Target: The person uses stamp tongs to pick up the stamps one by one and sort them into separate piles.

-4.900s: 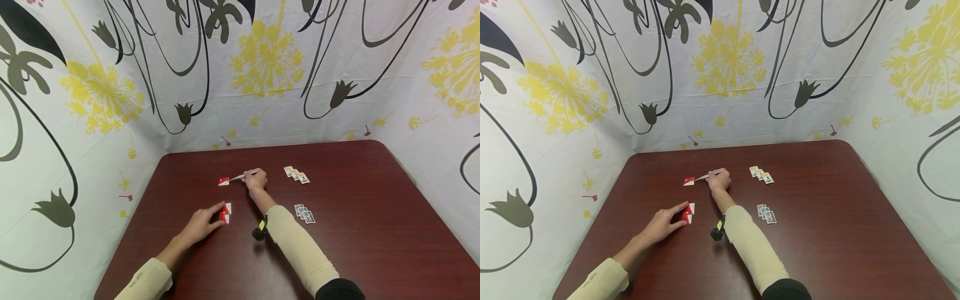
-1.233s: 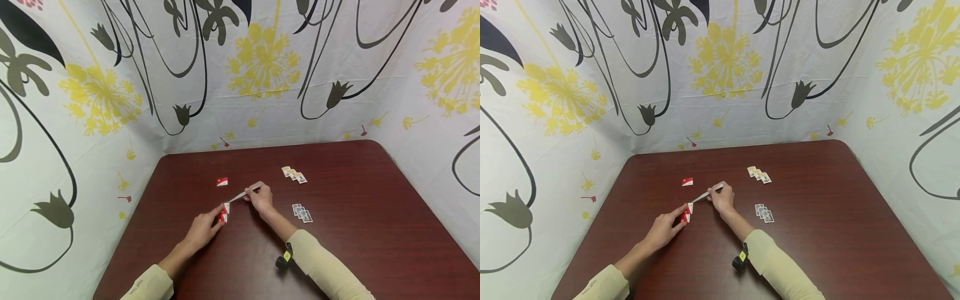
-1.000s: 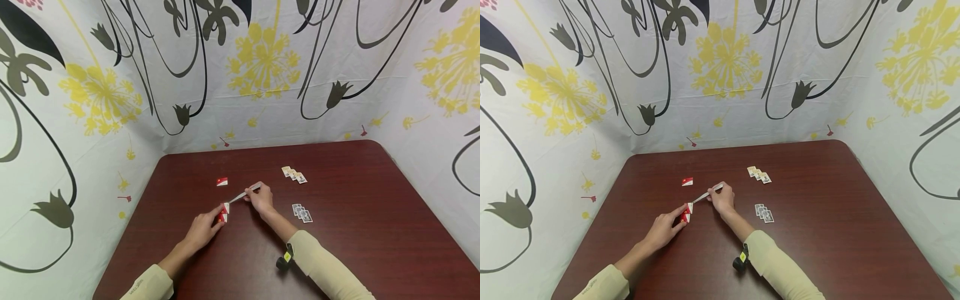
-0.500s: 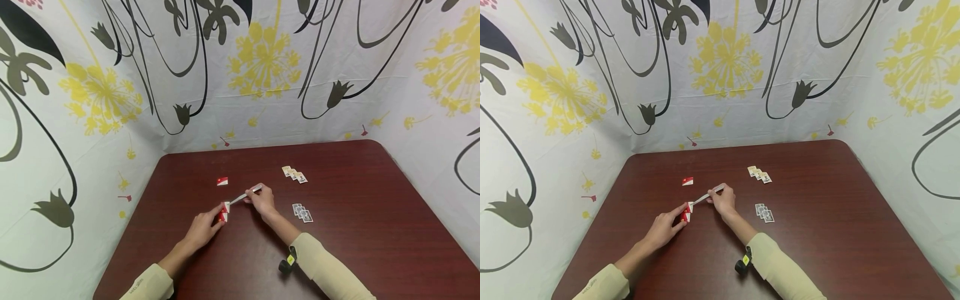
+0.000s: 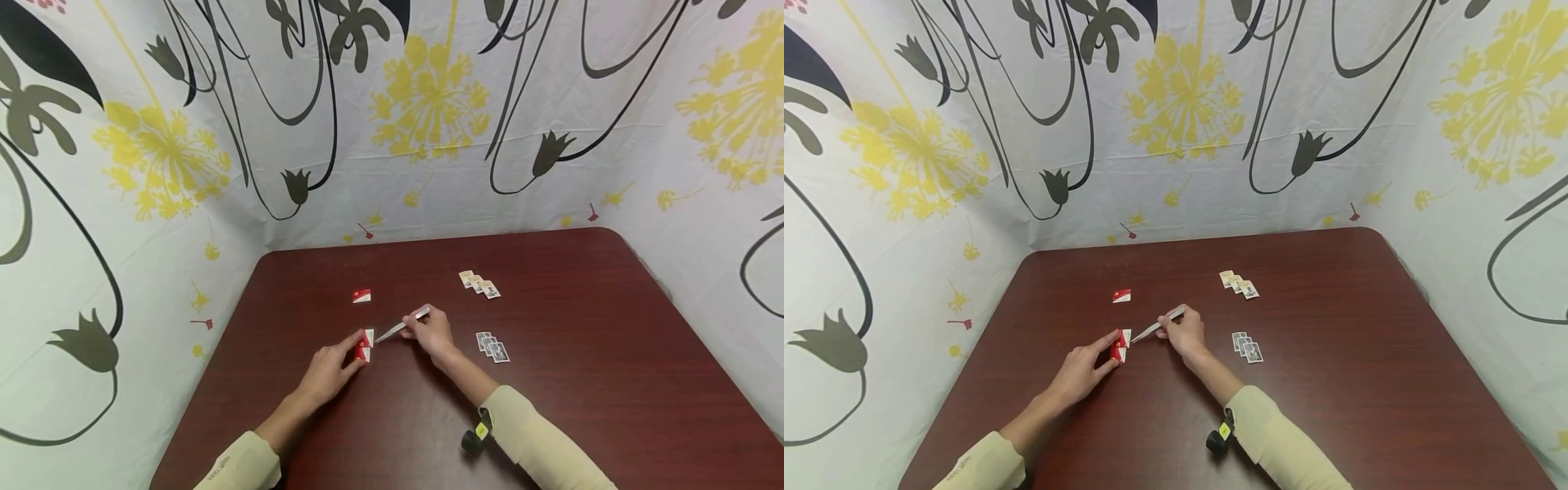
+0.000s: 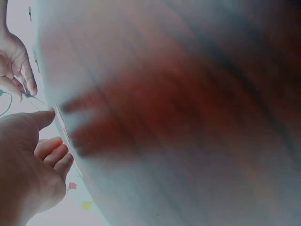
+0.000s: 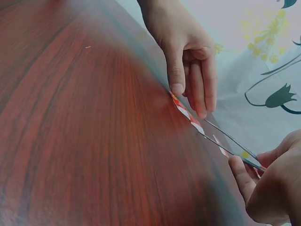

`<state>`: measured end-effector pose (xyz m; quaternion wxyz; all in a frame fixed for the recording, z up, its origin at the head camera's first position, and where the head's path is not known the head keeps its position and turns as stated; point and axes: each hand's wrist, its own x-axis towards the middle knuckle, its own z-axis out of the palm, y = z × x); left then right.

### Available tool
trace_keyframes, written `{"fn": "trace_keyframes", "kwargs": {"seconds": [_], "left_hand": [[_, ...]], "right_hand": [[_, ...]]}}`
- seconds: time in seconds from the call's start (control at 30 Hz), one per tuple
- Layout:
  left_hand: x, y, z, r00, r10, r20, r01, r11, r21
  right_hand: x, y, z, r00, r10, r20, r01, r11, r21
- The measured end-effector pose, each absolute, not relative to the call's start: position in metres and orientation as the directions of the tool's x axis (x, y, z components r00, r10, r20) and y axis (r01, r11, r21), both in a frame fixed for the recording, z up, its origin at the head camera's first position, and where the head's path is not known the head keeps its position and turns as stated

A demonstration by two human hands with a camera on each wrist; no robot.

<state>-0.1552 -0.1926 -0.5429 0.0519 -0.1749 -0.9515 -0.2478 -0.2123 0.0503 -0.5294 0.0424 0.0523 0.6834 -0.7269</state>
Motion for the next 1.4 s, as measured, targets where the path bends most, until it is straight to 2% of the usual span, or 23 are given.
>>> {"fn": "trace_keyframes", "kwargs": {"seconds": [0.67, 1.13, 1.4], "left_hand": [[-0.152, -0.197, -0.544, -0.929, 0.321, 0.187, 0.37, 0.832, 0.413], [-0.151, -0.197, -0.544, -0.933, 0.316, 0.169, 0.359, 0.832, 0.423], [-0.15, -0.197, -0.544, -0.934, 0.316, 0.166, 0.357, 0.83, 0.428]], "right_hand": [[-0.207, 0.04, -0.531, -0.994, 0.027, -0.11, 0.11, -0.008, -0.994], [-0.206, 0.035, -0.531, -0.993, 0.019, -0.117, 0.115, -0.079, -0.99], [-0.207, 0.033, -0.532, -0.994, 0.042, -0.099, 0.096, -0.057, -0.994]]}}
